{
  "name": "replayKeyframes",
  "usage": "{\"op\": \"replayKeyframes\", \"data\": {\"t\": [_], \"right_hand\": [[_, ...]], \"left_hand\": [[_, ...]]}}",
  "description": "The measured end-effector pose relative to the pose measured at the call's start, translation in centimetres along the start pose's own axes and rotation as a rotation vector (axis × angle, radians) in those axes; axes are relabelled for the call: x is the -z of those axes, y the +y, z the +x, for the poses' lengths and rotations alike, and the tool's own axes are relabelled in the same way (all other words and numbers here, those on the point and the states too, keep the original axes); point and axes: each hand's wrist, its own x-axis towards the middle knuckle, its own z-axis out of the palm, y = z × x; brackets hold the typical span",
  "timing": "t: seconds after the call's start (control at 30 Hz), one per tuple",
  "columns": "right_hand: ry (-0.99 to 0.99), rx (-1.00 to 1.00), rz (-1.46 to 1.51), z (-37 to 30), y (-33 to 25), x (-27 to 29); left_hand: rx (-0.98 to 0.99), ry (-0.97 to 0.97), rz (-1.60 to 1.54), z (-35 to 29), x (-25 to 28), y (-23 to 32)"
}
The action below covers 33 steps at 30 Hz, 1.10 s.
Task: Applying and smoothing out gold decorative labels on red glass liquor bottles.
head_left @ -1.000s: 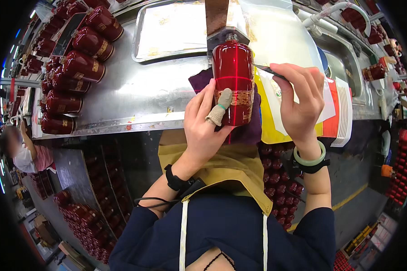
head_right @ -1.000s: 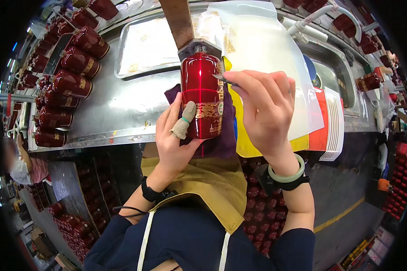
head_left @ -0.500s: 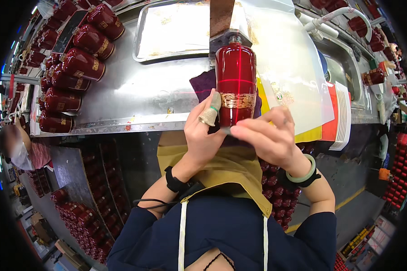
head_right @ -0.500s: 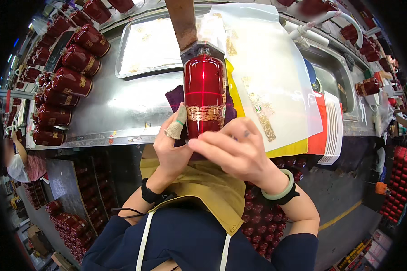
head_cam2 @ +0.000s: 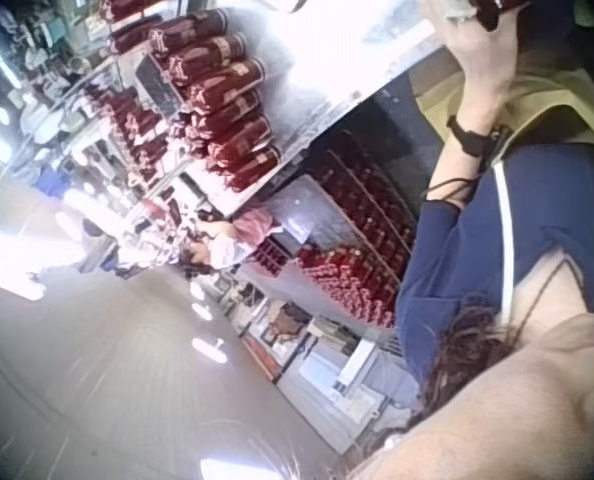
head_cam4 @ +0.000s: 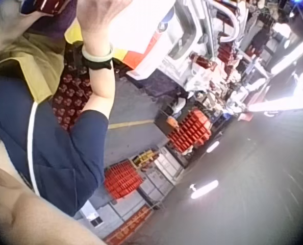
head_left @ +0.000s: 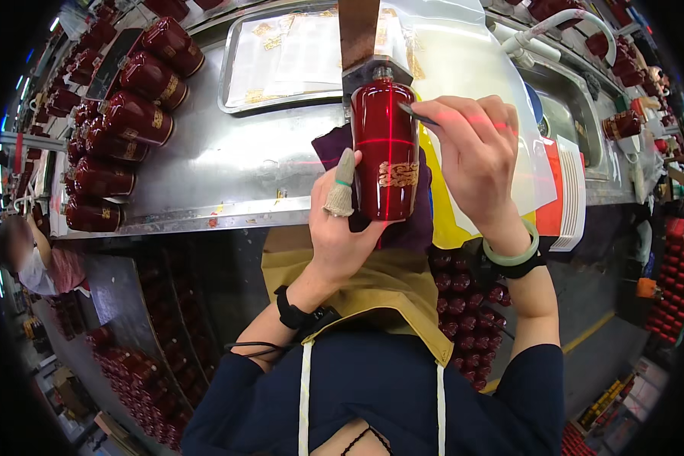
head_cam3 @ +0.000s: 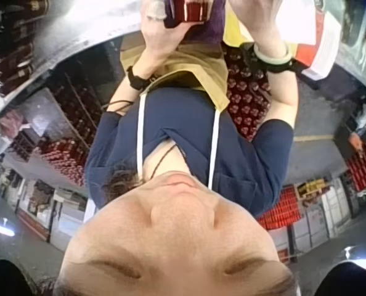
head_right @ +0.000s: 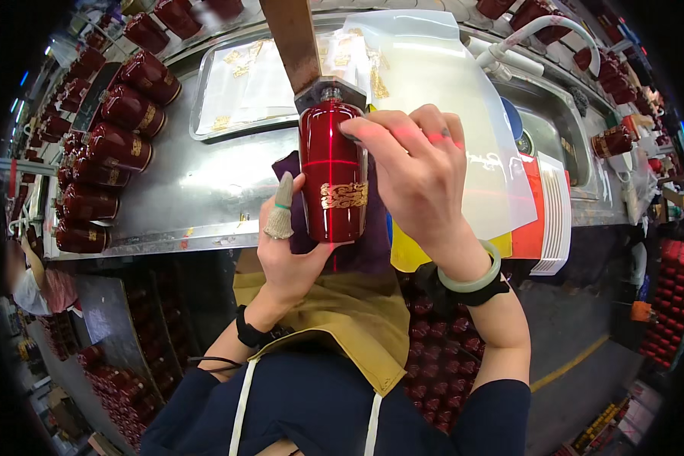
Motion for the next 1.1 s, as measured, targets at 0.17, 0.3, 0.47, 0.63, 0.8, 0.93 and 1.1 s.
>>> {"op": "replayKeyframes", "data": {"t": [0.17, 0.3, 0.47, 0.63, 0.8, 0.93, 1.1], "right_hand": [[-0.241, 0.273, 0.407, -3.7, -3.0, 0.8], [-0.11, 0.042, 0.409, -0.9, -0.3, -1.6], [0.006, 0.129, 0.163, -0.8, 2.3, -3.0], [-0.112, 0.298, 0.446, -1.4, 0.2, -2.1], [0.044, -0.022, 0.095, 3.4, 5.5, -3.9], [-0.221, -0.205, 0.603, 2.8, 1.5, -3.0], [0.071, 0.031, 0.222, 2.7, 4.3, -3.0]], "left_hand": [[0.203, -0.105, -0.106, -1.4, -0.2, -2.1], [0.031, -0.044, 0.029, -0.2, 0.2, -0.7], [0.057, -0.101, -0.024, 0.3, 0.8, -0.7], [-0.01, -0.128, -0.001, 0.2, 0.5, -1.4], [-0.005, -0.098, 0.01, 0.4, 0.7, -1.1], [0.005, -0.099, 0.033, 0.3, 0.7, -1.4], [-0.01, -0.133, -0.01, 0.1, 1.1, -2.0]]}}
